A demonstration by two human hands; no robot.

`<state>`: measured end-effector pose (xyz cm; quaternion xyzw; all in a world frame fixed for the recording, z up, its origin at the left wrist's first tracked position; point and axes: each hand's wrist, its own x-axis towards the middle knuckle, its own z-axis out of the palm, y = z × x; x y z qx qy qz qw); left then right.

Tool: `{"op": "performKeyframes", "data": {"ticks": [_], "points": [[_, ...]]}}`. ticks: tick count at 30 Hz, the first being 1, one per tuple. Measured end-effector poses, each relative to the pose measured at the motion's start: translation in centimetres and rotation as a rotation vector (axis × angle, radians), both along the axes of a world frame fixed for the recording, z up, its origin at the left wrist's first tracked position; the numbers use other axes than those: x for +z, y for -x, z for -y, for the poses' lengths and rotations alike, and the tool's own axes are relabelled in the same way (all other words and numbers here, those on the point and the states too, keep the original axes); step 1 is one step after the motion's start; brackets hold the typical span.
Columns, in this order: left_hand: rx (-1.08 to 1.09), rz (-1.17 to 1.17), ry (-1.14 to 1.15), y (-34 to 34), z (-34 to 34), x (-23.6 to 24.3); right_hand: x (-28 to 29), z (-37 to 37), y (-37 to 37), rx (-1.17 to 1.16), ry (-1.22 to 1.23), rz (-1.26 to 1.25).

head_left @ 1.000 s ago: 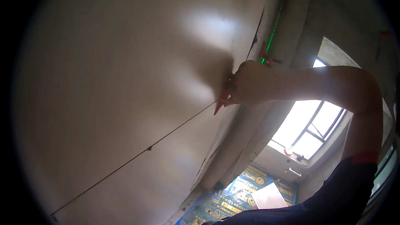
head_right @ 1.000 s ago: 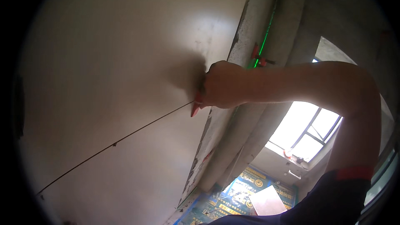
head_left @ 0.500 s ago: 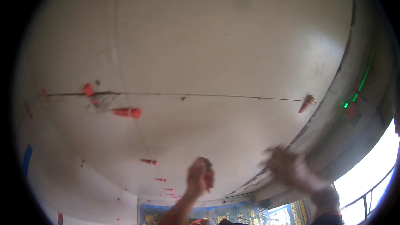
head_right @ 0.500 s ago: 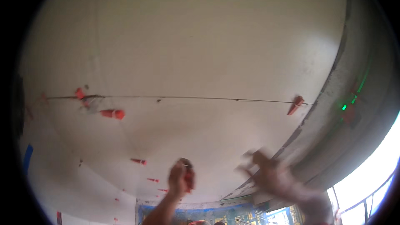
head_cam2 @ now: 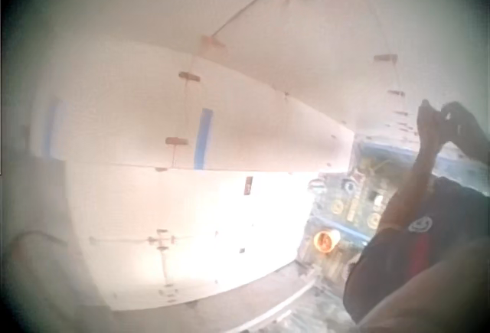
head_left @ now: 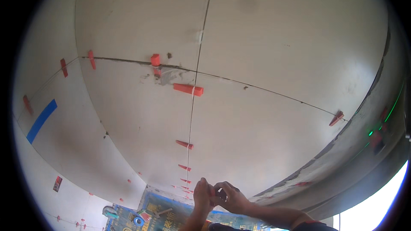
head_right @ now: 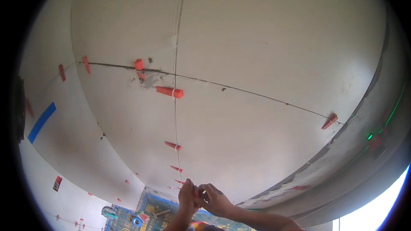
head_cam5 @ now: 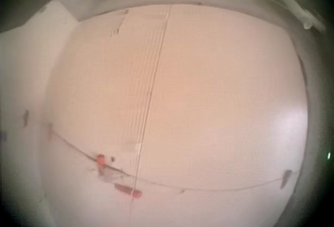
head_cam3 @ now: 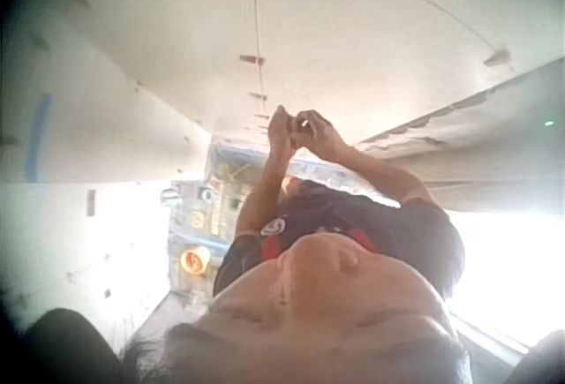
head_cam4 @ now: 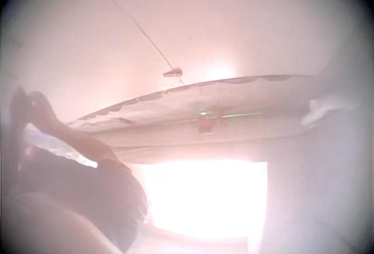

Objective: The person applies adhesive to a large tile using a trowel, presses the tile onto a wall, taps it into place with a mallet, and inserts spacers to align it with adjacent tiles.

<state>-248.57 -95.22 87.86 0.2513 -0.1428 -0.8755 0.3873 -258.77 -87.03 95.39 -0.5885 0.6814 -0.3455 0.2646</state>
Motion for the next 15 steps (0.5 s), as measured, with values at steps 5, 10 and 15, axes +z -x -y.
{"op": "performKeyframes", "data": {"ticks": [5,10,15], "points": [[-0.037,0.224,0.362,0.7,3.1,2.6,3.8,2.0,1.2,0.084,0.344,-0.217],[0.095,0.455,0.701,-1.1,6.7,8.7,17.3,6.8,4.6,-0.05,0.77,-0.308],[0.796,0.84,1.358,-2.0,12.3,19.5,27.6,10.5,7.0,-0.093,1.076,-0.587]]}}
